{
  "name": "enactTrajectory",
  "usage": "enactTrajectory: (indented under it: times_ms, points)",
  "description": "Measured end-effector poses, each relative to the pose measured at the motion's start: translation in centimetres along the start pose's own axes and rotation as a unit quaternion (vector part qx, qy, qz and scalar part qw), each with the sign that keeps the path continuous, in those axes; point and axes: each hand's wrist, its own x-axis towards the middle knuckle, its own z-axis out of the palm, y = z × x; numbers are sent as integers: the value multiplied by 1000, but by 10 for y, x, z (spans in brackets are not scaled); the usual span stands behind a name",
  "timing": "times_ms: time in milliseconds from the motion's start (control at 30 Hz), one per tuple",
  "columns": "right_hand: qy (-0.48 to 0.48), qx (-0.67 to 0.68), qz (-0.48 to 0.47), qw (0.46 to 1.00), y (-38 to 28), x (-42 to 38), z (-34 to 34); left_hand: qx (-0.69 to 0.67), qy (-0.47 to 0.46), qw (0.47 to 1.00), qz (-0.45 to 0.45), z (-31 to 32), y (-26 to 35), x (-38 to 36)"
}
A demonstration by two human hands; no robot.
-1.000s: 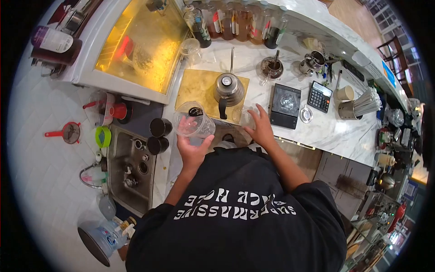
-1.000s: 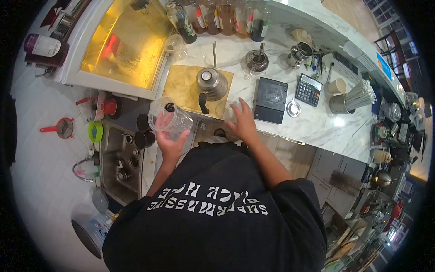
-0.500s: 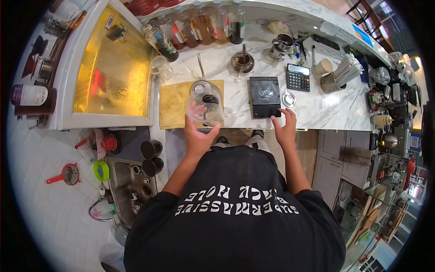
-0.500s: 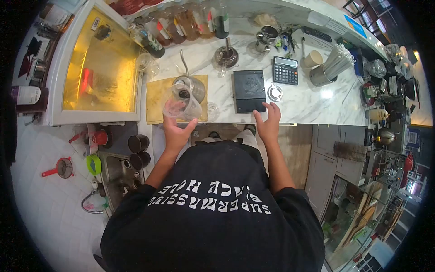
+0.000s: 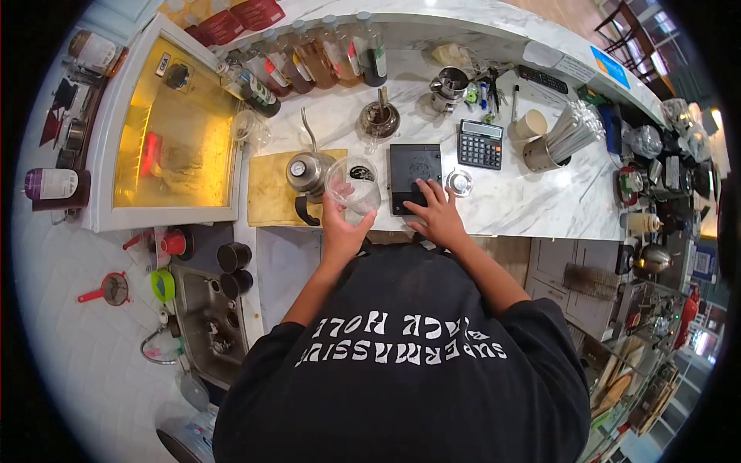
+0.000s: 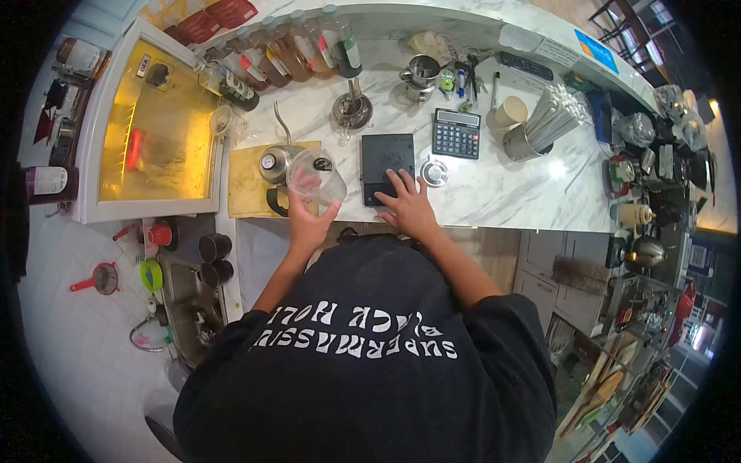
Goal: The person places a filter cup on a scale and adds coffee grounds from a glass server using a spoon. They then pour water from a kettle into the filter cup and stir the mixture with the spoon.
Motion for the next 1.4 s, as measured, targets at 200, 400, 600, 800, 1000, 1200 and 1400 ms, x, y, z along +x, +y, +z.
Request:
enactTrajectory:
  times_ms: [200, 400, 600, 800, 1000, 1200, 1400]
  points:
    - [-43, 15, -44, 998, 6, 8, 6, -45, 67, 996, -45, 16, -12, -22]
    - [-50, -8, -87, 995, 8, 9, 19, -45, 118, 991, -41, 13, -10, -30]
    - [-32, -19, -100, 994, 8, 16, 23, -41, 133, 989, -54, 11, -15, -35]
    - [-16, -11, -91, 996, 13, 13, 27, -37, 112, 992, -51, 6, -17, -30]
    - [-22, -17, -71, 997, 4, 11, 25, 1, 56, 997, -55, -2, -18, -23]
    - [-1, -30, -19, 999, -1, 12, 29, -13, 61, 996, -58, -4, -16, -15]
    - [85, 60, 84, 991, 9, 3, 20, -21, 26, 999, -38, -8, -25, -10]
